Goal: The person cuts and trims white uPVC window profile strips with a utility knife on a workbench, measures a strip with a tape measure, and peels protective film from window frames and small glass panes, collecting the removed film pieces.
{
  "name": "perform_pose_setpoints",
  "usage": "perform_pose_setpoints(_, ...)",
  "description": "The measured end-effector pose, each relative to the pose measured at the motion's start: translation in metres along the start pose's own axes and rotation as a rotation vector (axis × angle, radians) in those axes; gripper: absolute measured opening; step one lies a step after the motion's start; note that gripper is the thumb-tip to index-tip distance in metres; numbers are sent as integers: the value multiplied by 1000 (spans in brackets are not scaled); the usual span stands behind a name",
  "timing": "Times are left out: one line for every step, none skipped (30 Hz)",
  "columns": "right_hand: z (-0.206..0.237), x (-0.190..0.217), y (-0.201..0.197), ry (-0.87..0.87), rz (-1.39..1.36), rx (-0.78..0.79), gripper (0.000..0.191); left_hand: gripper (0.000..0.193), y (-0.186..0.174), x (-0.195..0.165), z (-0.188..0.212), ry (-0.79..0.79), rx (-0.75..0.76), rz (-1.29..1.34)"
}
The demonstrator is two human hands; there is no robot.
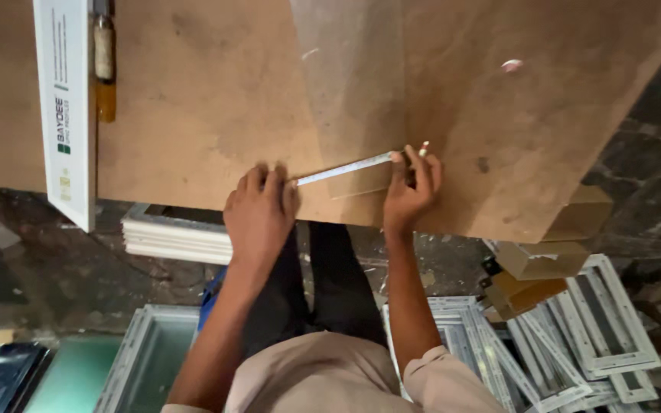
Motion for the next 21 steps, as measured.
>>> perform_pose_setpoints(1,3,0,-15,-1,-18,22,26,1,-1,3,-10,-16,-6)
perform_pose_setpoints(3,4,0,-36,0,-36,21,27,2,-2,4,-12,-41,-6)
perform_pose_setpoints(5,5,1,-54,-11,-43,19,27,2,-3,5,-15,-70,-5)
perform_pose_setpoints(4,4,0,-71,-20,-53,17,27,3,-4,6,-16,-98,-2)
perform_pose_setpoints(6,4,1,-87,-23,-60,16,26,3,-6,7,-1,-117,-13)
perform_pose_setpoints(6,1,0,-80,-35,-65,16,26,4,-7,7,10,-136,-20)
perform_pose_setpoints(5,-1,1,-78,-49,-74,15,25,5,-9,8,24,-160,-27)
perform_pose_setpoints(4,-3,1,-81,-71,-87,15,24,6,-8,8,9,-177,-19)
perform_pose_setpoints(5,-3,1,-102,-65,-91,16,22,7,-6,8,1,-194,-12)
perform_pose_setpoints(5,-3,2,-119,-54,-94,16,21,8,-5,8,-7,-205,-4)
perform_pose_setpoints(5,-2,2,-134,-41,-94,17,22,10,-6,9,2,-214,-6)
perform_pose_setpoints(5,-5,3,-116,-49,-81,17,24,11,-7,9,13,-224,-11)
perform_pose_setpoints(5,-7,4,-94,-56,-70,18,26,12,-8,8,28,-230,-16)
perform_pose_setpoints(5,-10,5,-67,-61,-60,18,27,15,-10,7,39,-230,0)
perform_pose_setpoints(6,-12,5,-58,-56,-52,18,27,18,-12,5,47,-229,17)
perform_pose_setpoints(6,-13,5,-54,-51,-42,19,27,21,-15,4,53,-232,36)
perform_pose_setpoints(7,-14,6,-55,-49,-31,19,28,23,-16,3,33,-248,26)
perform_pose_setpoints(8,-12,6,-96,-48,-30,19,29,24,-17,2,11,-261,17)
perform_pose_setpoints(9,-10,6,-132,-45,-24,18,30,25,-18,3,-13,-269,8)
perform_pose_setpoints(10,-8,6,-168,-46,-20,18,28,26,-19,4,-25,-265,7)
perform_pose_setpoints(9,-9,7,-151,-44,-17,19,27,27,-19,3,-34,-266,5)
Point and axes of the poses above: each hand's wrist, its own z-axis away from the middle knuckle, its own y-axis out of the palm, x = y × z, the point moved 8 cm from there along -z, towards the middle knuckle, and after that the axes turned 15 degrees about y, right-handed, at the moved point
